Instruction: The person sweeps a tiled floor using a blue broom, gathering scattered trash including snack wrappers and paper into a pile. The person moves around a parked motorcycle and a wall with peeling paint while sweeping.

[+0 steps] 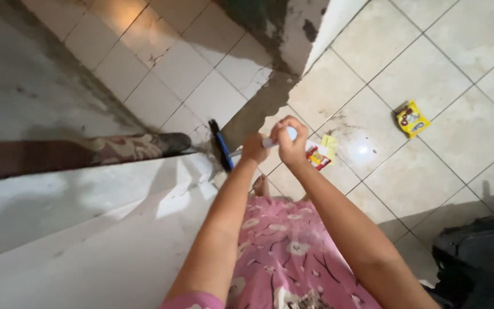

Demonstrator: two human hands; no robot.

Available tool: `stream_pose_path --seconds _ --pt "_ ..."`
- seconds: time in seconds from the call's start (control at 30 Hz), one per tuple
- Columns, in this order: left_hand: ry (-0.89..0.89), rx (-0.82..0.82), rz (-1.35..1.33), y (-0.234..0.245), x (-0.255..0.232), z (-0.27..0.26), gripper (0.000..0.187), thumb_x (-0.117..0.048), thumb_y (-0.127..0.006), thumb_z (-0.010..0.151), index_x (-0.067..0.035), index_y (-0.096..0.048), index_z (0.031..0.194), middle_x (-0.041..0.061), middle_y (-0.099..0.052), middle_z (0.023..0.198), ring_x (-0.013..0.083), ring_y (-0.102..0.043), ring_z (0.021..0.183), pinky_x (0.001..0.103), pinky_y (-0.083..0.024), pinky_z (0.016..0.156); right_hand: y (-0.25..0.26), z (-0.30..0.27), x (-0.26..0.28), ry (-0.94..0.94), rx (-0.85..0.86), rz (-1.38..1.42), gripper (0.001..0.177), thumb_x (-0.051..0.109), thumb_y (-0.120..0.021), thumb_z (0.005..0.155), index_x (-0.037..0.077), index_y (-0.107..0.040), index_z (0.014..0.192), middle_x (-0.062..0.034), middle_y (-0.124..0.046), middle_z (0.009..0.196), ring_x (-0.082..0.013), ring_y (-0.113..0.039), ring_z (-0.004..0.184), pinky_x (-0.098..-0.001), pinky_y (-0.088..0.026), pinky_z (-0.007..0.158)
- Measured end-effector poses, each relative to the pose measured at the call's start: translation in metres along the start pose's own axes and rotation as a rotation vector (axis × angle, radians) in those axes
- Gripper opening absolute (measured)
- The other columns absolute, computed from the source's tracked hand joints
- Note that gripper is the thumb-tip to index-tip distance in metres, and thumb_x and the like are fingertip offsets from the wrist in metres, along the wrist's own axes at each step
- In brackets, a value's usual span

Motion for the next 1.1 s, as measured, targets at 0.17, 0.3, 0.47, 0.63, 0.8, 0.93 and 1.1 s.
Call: stream_pose_path --seconds 0.17,0.3,0.47,0.63,0.8,0.93,1.1 --pt "-0.207 -0.005 -0.119 -0.047 -0.116 0.025 0.012 -0.020 -0.072 0.075 -0.009 -0.074 0.079 0.018 -0.073 0.084 0.0403 -0.071 0.085 0.048 -0.057 0.079 0.090 0.019 0.047 0.100 -0.047 -0.033 0.017 0.002 -0.048 0.098 0.001 -0.052 0.082 -0.0110 -0.062 0.071 -0.0166 -0.061 0.064 -0.0313 -0.052 0.061" --pt "-0.432 -0.222 -0.302 -0.058 -0.225 0.038 0.008 -0.015 -0.065 0.081 -0.009 -0.069 0.079 0.017 -0.070 0.083 0.0404 -0.068 0.086 0.049 -0.055 0.078 0.142 0.027 0.113 0.226 -0.038 -0.233 0.019 -0.002 -0.049 0.100 -0.002 -0.052 0.082 -0.0130 -0.060 0.072 -0.0172 -0.058 0.064 -0.0317 -0.049 0.060" --pt "-0.396 -0.241 -0.438 -0.057 -0.310 0.042 0.008 -0.016 -0.065 0.078 -0.009 -0.069 0.076 0.014 -0.071 0.083 0.0377 -0.069 0.085 0.045 -0.057 0.074 0.180 0.033 0.174 0.346 0.034 -0.256 0.018 -0.004 -0.046 0.101 -0.001 -0.048 0.083 -0.0137 -0.059 0.072 -0.0182 -0.057 0.063 -0.0294 -0.048 0.055" --pt "-0.177 -0.327 -0.293 -0.029 -0.339 0.038 0.010 -0.016 -0.064 0.081 -0.010 -0.072 0.084 0.014 -0.074 0.092 0.0372 -0.071 0.087 0.046 -0.058 0.077 0.209 0.069 0.190 0.225 0.116 -0.064 0.017 0.000 -0.044 0.100 0.001 -0.044 0.084 -0.0171 -0.055 0.064 -0.0225 -0.053 0.055 -0.0370 -0.050 0.060" --pt "0.260 -0.125 -0.208 -0.010 -0.279 0.016 0.012 -0.011 -0.060 0.085 -0.010 -0.072 0.086 0.014 -0.075 0.090 0.0368 -0.073 0.088 0.047 -0.058 0.077 0.189 0.086 0.149 -0.004 0.122 0.058 0.016 0.011 -0.046 0.104 0.001 -0.047 0.092 -0.0146 -0.052 0.072 -0.0268 -0.053 0.064 -0.0464 -0.055 0.073" --pt "0.406 -0.110 -0.125 -0.004 -0.213 -0.008 0.015 -0.010 -0.060 0.085 -0.011 -0.074 0.089 0.014 -0.075 0.096 0.0352 -0.074 0.092 0.045 -0.059 0.079 0.152 0.079 0.101 -0.164 0.160 0.178 0.011 0.014 -0.044 0.102 0.005 -0.047 0.096 -0.0124 -0.050 0.077 -0.0271 -0.053 0.069 -0.0486 -0.056 0.077" --pt "0.469 -0.269 -0.120 0.009 -0.150 -0.044 0.018 -0.009 -0.061 0.085 -0.011 -0.077 0.092 0.016 -0.076 0.098 0.0368 -0.073 0.094 0.046 -0.058 0.082 0.096 0.067 0.054 -0.257 0.245 0.307 0.012 0.013 -0.045 0.100 0.005 -0.046 0.091 -0.0135 -0.050 0.072 -0.0286 -0.051 0.065 -0.0485 -0.055 0.075"
Point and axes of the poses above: each hand's wrist, its own z-axis towards the middle knuckle, its own y-axis out of the back of the hand, x = y × z, the point moved 9 cm from there along z, towards the middle knuckle
